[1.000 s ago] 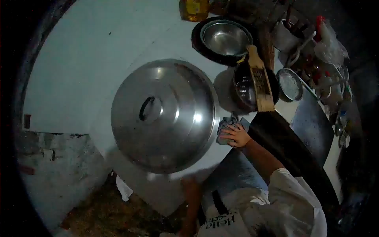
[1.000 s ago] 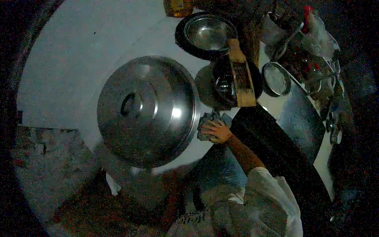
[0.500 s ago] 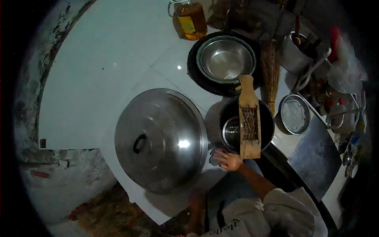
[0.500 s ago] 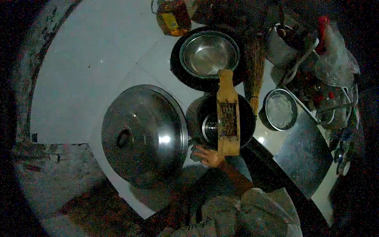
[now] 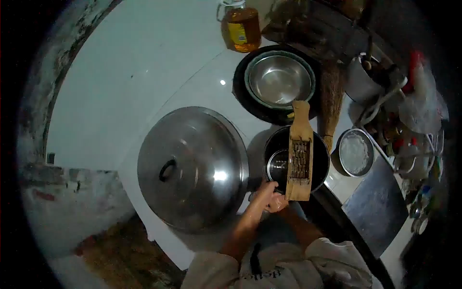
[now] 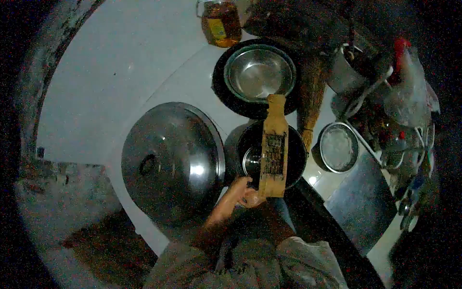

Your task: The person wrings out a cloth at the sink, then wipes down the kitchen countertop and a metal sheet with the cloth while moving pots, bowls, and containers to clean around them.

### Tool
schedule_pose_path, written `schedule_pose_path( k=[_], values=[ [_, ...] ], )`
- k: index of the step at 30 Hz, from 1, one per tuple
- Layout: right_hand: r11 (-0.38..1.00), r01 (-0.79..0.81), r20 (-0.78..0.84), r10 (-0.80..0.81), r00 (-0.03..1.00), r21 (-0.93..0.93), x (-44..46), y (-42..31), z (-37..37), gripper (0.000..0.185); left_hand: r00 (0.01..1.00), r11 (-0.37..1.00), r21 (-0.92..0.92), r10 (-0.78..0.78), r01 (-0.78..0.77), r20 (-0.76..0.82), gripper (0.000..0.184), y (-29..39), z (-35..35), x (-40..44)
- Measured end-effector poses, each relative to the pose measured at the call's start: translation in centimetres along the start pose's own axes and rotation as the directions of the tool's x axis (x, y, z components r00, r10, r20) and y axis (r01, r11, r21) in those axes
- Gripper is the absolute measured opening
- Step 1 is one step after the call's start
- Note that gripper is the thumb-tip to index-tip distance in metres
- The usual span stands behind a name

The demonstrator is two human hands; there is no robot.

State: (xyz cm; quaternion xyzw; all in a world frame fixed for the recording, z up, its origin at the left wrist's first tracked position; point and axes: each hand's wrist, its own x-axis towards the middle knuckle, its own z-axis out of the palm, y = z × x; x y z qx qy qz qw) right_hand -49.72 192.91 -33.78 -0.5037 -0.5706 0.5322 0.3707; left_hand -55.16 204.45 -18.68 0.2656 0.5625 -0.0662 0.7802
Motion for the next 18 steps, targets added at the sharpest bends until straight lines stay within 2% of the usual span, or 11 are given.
schedule_pose_path(
  k=[3, 4, 7, 8, 11, 13, 15, 16, 18],
  values=[
    [0.959, -0.024, -0.047, 0.012, 0.999, -0.283, 0.2, -1.6, -0.3, 0.057, 0.971, 0.979, -0.089, 0.168, -0.185, -0.167, 0.057, 1.7, 3.2, -4.7],
    [0.930, -0.028, -0.053, 0.009, 0.999, -0.366, 0.5, -2.3, -0.3, 0.057, 0.965, 0.983, -0.074, 0.148, -0.167, -0.217, 0.060, 2.4, 3.6, -6.7],
    [0.819, -0.010, -0.064, -0.032, 0.997, -0.574, 0.1, -3.6, -0.8, 0.057, 0.809, 0.872, 0.323, 0.472, -0.369, -0.351, 0.054, -1.3, 1.5, -3.2],
    [0.777, 0.005, -0.063, -0.058, 0.996, -0.630, -0.1, -3.8, -0.9, 0.057, 0.927, 0.961, 0.084, 0.276, -0.263, -0.254, 0.056, 0.4, 1.5, -7.6],
    [0.615, 0.060, -0.049, -0.159, 0.986, -0.787, -2.4, -1.5, -3.2, 0.057, 0.950, 0.950, -0.113, 0.275, -0.292, -0.147, 0.069, -1.1, 3.5, -7.6],
    [0.520, 0.090, -0.036, -0.228, 0.973, -0.849, -4.9, 0.9, -6.5, 0.057, 0.912, 0.829, -0.382, 0.369, -0.410, -0.178, 0.060, -2.3, 4.7, -7.2],
    [0.417, 0.096, -0.030, -0.287, 0.958, -0.904, -7.7, 4.7, -10.9, 0.057, 0.923, 0.862, -0.348, 0.297, -0.369, -0.243, 0.094, -0.8, 7.1, -11.8],
    [0.380, 0.103, -0.022, -0.312, 0.950, -0.919, -8.5, 6.7, -12.9, 0.058, 0.909, 0.829, -0.389, 0.313, -0.403, -0.275, 0.096, -1.8, 7.7, -11.0],
    [0.291, 0.095, -0.019, -0.366, 0.930, -0.952, -9.5, 10.5, -17.0, 0.058, 0.895, 0.815, -0.417, 0.256, -0.403, -0.366, 0.087, -3.3, 9.5, -9.5]
  ],
)
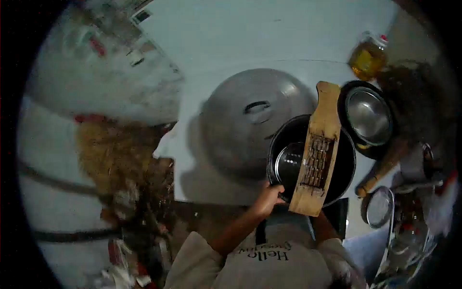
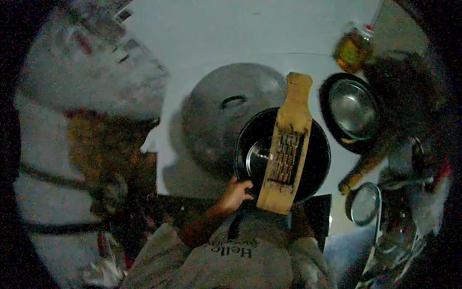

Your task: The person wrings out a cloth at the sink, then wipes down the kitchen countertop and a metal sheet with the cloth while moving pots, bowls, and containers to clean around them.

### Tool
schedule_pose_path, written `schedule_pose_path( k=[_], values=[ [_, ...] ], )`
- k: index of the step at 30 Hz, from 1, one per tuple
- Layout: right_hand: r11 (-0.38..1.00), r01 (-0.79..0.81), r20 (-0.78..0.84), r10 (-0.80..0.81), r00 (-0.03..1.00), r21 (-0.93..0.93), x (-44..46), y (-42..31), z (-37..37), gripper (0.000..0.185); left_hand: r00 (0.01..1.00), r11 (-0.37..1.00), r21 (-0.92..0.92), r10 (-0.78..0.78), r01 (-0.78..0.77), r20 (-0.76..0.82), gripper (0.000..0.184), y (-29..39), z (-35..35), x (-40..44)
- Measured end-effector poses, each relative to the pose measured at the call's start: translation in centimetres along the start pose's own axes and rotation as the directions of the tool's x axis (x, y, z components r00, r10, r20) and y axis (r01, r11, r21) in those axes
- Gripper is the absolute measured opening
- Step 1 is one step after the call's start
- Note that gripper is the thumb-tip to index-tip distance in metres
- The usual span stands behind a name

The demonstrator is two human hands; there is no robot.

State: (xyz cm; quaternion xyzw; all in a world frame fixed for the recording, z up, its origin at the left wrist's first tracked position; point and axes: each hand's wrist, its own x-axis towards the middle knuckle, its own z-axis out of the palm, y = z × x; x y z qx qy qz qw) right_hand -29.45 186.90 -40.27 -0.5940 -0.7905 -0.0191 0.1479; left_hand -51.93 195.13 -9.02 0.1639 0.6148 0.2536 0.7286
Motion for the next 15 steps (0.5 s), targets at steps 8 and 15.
schedule_pose_path(
  k=[8, 15],
  values=[
    [0.977, -0.007, -0.166, -0.030, 0.986, -0.215, -2.8, 22.1, 3.2, 0.060, 0.937, 0.993, 0.116, 0.058, -0.019, -0.345, 0.039, -20.8, -3.5, 11.0],
    [0.969, -0.230, 0.024, 0.233, 0.972, -0.091, -3.8, 35.2, 6.4, 0.062, 0.857, 0.980, 0.184, 0.157, -0.075, -0.490, 0.037, -24.4, -1.7, 17.7]
  ],
)
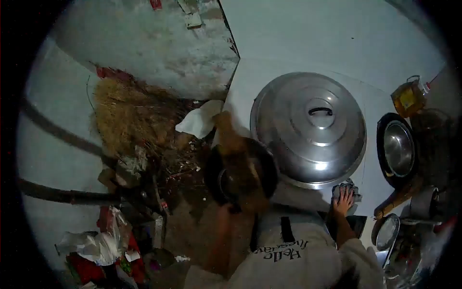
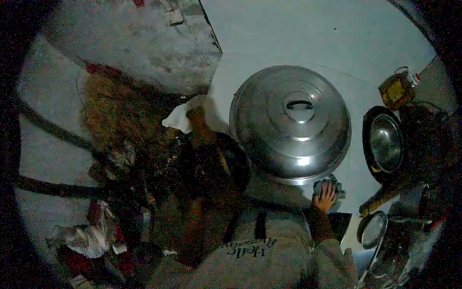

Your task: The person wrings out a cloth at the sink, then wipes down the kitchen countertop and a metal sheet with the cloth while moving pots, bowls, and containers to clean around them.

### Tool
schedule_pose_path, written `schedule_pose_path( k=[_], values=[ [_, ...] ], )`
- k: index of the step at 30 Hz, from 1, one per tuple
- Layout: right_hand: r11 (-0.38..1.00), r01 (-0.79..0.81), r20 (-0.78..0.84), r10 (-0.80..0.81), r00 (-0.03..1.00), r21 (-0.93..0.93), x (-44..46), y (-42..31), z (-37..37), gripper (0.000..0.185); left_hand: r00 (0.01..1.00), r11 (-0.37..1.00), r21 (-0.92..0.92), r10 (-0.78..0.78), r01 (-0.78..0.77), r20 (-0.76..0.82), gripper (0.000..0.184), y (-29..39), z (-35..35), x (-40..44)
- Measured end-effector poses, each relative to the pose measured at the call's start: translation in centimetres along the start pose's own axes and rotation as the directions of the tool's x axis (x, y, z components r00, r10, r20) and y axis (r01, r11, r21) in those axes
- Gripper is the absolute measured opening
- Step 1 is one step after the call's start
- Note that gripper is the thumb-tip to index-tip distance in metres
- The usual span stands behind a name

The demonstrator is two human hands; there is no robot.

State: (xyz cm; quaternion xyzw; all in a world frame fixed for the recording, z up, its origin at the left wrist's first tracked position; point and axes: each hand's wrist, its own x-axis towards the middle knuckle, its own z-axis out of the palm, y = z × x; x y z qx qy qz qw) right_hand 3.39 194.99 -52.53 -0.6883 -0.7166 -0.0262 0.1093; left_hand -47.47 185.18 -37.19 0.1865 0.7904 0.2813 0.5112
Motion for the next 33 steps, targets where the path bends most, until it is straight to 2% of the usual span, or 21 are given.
schedule_pose_path(
  k=[3, 4, 6, 7, 9, 10, 11, 14, 15, 16, 18, 19, 22, 24, 25, 26, 27, 30, 31, 32, 33],
  values=[
    [0.991, -0.111, 0.144, 0.122, 0.982, -0.080, 3.2, 4.1, 0.4, 0.067, 0.997, 0.997, 0.058, 0.058, -0.054, -0.056, 0.036, 1.3, 0.6, 3.4],
    [0.989, -0.116, 0.159, 0.129, 0.979, -0.089, 5.1, -1.1, -2.9, 0.067, 0.996, 0.995, 0.078, 0.061, -0.057, -0.057, 0.036, 4.4, -2.8, 3.2],
    [0.975, -0.192, 0.317, 0.219, 0.923, -0.113, 7.1, 1.3, -1.4, 0.067, 0.993, 0.990, 0.108, 0.095, -0.087, -0.069, 0.036, 4.9, -3.2, 5.0],
    [0.981, -0.166, 0.263, 0.187, 0.946, -0.100, 6.6, 2.8, -0.3, 0.070, 0.988, 0.986, 0.116, 0.131, -0.122, -0.076, 0.036, 5.0, -5.9, 4.9],
    [0.979, -0.114, 0.130, 0.136, 0.982, -0.166, 3.6, -6.0, -6.2, 0.071, 0.983, 0.980, 0.104, 0.176, -0.169, -0.056, 0.035, 4.3, -14.5, 3.4],
    [0.977, -0.087, 0.046, 0.097, 0.994, -0.197, 3.0, -6.0, -6.0, 0.072, 0.979, 0.977, 0.107, 0.191, -0.184, -0.065, 0.035, 4.4, -16.5, 3.4],
    [0.957, -0.204, 0.299, 0.261, 0.918, -0.207, 3.8, -9.7, -7.5, 0.072, 0.976, 0.972, 0.130, 0.207, -0.198, -0.063, 0.035, 4.9, -20.0, 3.8],
    [0.950, -0.174, 0.235, 0.237, 0.943, -0.260, 4.5, -10.4, -7.1, 0.070, 0.959, 0.944, 0.182, 0.284, -0.276, -0.019, 0.034, 5.9, -20.9, 4.1],
    [0.954, -0.274, 0.325, 0.299, 0.897, -0.121, 5.1, -11.9, -9.2, 0.066, 0.950, 0.931, 0.204, 0.311, -0.303, -0.009, 0.034, 6.8, -21.4, 4.4],
    [0.938, -0.325, 0.305, 0.348, 0.887, -0.124, 5.7, -12.7, -9.4, 0.066, 0.939, 0.913, 0.225, 0.343, -0.340, 0.026, 0.034, 7.6, -20.6, 4.5],
    [0.947, -0.262, 0.242, 0.303, 0.922, -0.185, 5.3, -13.7, -9.7, 0.061, 0.910, 0.871, 0.267, 0.404, -0.412, 0.087, 0.034, 9.5, -19.7, 4.8],
    [0.948, -0.281, 0.149, 0.302, 0.941, -0.151, 5.3, -14.1, -9.4, 0.056, 0.893, 0.846, 0.286, 0.429, -0.451, 0.138, 0.033, 10.3, -18.8, 4.8],
    [0.928, -0.362, 0.218, 0.372, 0.902, -0.085, 6.2, -15.7, -11.6, 0.053, 0.825, 0.762, 0.320, 0.499, -0.563, 0.265, 0.033, 13.6, -15.3, 4.7],
    [0.896, -0.426, 0.220, 0.445, 0.868, -0.129, 6.6, -14.4, -9.1, 0.051, 0.771, 0.703, 0.323, 0.534, -0.633, 0.347, 0.033, 15.6, -12.4, 4.4],
    [0.867, -0.270, -0.048, 0.276, 0.960, -0.419, 7.0, -12.7, -7.7, 0.050, 0.743, 0.675, 0.323, 0.546, -0.664, 0.387, 0.033, 16.9, -10.6, 4.0],
    [0.701, -0.171, -0.229, 0.011, 0.973, -0.693, 8.2, -12.9, -9.1, 0.049, 0.716, 0.645, 0.323, 0.556, -0.692, 0.422, 0.032, 17.8, -9.0, 3.7],
    [0.953, -0.242, -0.007, 0.245, 0.970, -0.184, 8.2, -13.6, -10.9, 0.046, 0.684, 0.613, 0.319, 0.564, -0.722, 0.464, 0.032, 18.8, -7.2, 3.5],
    [0.941, -0.338, 0.103, 0.339, 0.935, -0.030, 11.7, -9.9, -11.1, 0.043, 0.574, 0.508, 0.295, 0.577, -0.809, 0.581, 0.032, 21.6, 0.4, 2.1],
    [0.941, -0.332, 0.082, 0.326, 0.942, 0.072, 13.0, -9.3, -11.9, 0.040, 0.543, 0.479, 0.286, 0.576, -0.830, 0.610, 0.032, 22.4, 2.6, 1.6],
    [0.935, -0.346, 0.087, 0.339, 0.937, 0.082, 14.0, -8.2, -12.2, 0.040, 0.498, 0.442, 0.265, 0.576, -0.857, 0.648, 0.032, 23.1, 5.1, 1.0],
    [0.955, -0.282, 0.044, 0.279, 0.959, 0.096, 15.0, -7.3, -12.2, 0.040, 0.452, 0.404, 0.243, 0.577, -0.882, 0.680, 0.032, 24.2, 7.6, 0.5]
  ],
)
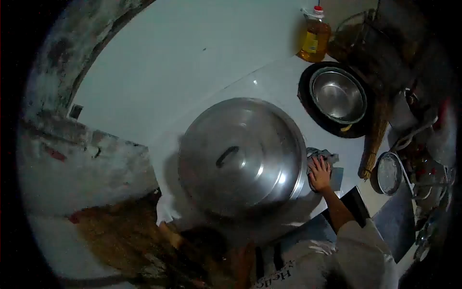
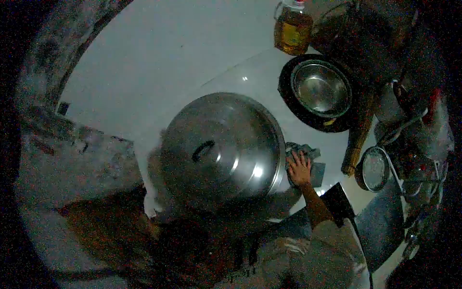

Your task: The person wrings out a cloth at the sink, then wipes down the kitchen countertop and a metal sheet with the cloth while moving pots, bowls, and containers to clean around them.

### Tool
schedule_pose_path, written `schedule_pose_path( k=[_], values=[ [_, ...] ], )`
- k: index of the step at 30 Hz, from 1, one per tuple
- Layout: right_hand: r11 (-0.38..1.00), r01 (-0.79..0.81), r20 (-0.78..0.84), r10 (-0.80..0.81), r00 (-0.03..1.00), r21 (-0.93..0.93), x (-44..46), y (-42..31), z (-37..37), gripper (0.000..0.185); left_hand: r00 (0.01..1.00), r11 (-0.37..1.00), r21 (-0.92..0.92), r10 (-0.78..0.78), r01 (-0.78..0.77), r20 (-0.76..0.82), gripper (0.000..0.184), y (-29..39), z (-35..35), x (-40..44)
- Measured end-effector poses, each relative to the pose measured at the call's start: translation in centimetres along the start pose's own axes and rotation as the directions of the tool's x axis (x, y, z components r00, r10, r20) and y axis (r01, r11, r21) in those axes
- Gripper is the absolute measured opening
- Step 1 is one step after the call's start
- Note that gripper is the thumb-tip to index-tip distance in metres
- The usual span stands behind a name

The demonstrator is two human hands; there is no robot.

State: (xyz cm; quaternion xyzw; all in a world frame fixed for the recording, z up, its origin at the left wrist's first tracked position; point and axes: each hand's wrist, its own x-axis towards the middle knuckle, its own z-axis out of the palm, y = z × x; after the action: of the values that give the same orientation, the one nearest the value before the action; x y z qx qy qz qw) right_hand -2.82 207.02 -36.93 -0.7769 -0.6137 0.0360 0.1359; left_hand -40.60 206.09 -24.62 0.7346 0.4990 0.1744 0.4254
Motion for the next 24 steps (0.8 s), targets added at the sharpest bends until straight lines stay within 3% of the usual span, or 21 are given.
schedule_pose_path(
  k=[1, 3, 5, 7, 11, 13, 14, 17, 18, 19, 20, 21, 22, 24],
  values=[
    [0.998, 0.062, -0.042, -0.062, 0.997, 0.007, 1.2, 0.6, 0.1, 0.041, 0.998, 0.999, 0.013, 0.052, -0.052, 0.030, 0.032, 1.4, 1.2, 1.8],
    [0.998, 0.040, -0.002, -0.040, 0.999, 0.045, 3.5, 1.3, -0.1, 0.040, 0.985, 0.987, 0.030, 0.153, -0.156, 0.085, 0.031, 4.1, 3.5, 5.9],
    [0.985, 0.154, -0.016, -0.153, 0.988, 0.076, 5.9, 2.4, -1.0, 0.041, 0.960, 0.965, 0.040, 0.251, -0.257, 0.125, 0.031, 6.7, 6.5, 10.8],
    [0.987, 0.151, 0.062, -0.155, 0.986, 0.062, 8.4, 3.4, -1.2, 0.048, 0.942, 0.945, 0.062, 0.311, -0.321, 0.125, 0.031, 9.6, 9.4, 16.0],
    [0.957, 0.182, 0.071, -0.202, 0.977, 0.227, 13.5, 4.3, -2.5, 0.054, 0.938, 0.929, 0.134, 0.338, -0.345, 0.075, 0.031, 14.9, 13.3, 25.8],
    [0.925, 0.286, 0.054, -0.308, 0.950, 0.249, 16.3, 4.7, -1.7, 0.053, 0.886, 0.845, 0.275, 0.458, -0.459, 0.072, 0.035, 15.3, 14.6, 29.3],
    [0.919, 0.338, 0.048, -0.355, 0.934, 0.204, 17.7, 4.9, -1.1, 0.052, 0.925, 0.898, 0.226, 0.351, -0.377, 0.147, 0.036, 15.7, 14.5, 30.6],
    [0.918, 0.336, 0.086, -0.360, 0.929, 0.212, 21.5, 5.1, 0.9, 0.053, 0.937, 0.930, 0.135, 0.327, -0.342, 0.120, 0.036, 16.4, 14.3, 33.1],
    [0.906, 0.321, -0.009, -0.331, 0.944, 0.275, 22.5, 4.4, -0.2, 0.052, 0.929, 0.935, 0.089, 0.323, -0.342, 0.179, 0.037, 16.6, 13.7, 33.7],
    [0.900, 0.328, 0.002, -0.343, 0.939, 0.286, 23.3, 4.0, 0.4, 0.052, 0.936, 0.942, 0.092, 0.305, -0.324, 0.173, 0.037, 15.7, 13.7, 33.4],
    [0.931, 0.290, 0.018, -0.301, 0.953, 0.220, 24.4, 3.7, 1.1, 0.052, 0.949, 0.953, 0.069, 0.284, -0.295, 0.139, 0.034, 14.1, 13.9, 33.0],
    [0.955, 0.256, 0.026, -0.262, 0.965, 0.149, 25.6, 2.9, 1.2, 0.053, 0.930, 0.911, 0.192, 0.366, -0.366, 0.039, 0.034, 14.5, 12.5, 33.2],
    [0.946, 0.190, 0.020, -0.202, 0.979, 0.264, 26.5, 2.1, 1.0, 0.051, 0.895, 0.857, 0.325, 0.441, -0.400, -0.062, 0.034, 14.8, 11.2, 33.4],
    [0.949, 0.183, -0.059, -0.174, 0.983, 0.255, 29.2, 1.2, 2.4, 0.046, 0.931, 0.867, 0.409, 0.352, -0.286, -0.096, 0.034, 14.6, 7.4, 33.2]
  ],
)
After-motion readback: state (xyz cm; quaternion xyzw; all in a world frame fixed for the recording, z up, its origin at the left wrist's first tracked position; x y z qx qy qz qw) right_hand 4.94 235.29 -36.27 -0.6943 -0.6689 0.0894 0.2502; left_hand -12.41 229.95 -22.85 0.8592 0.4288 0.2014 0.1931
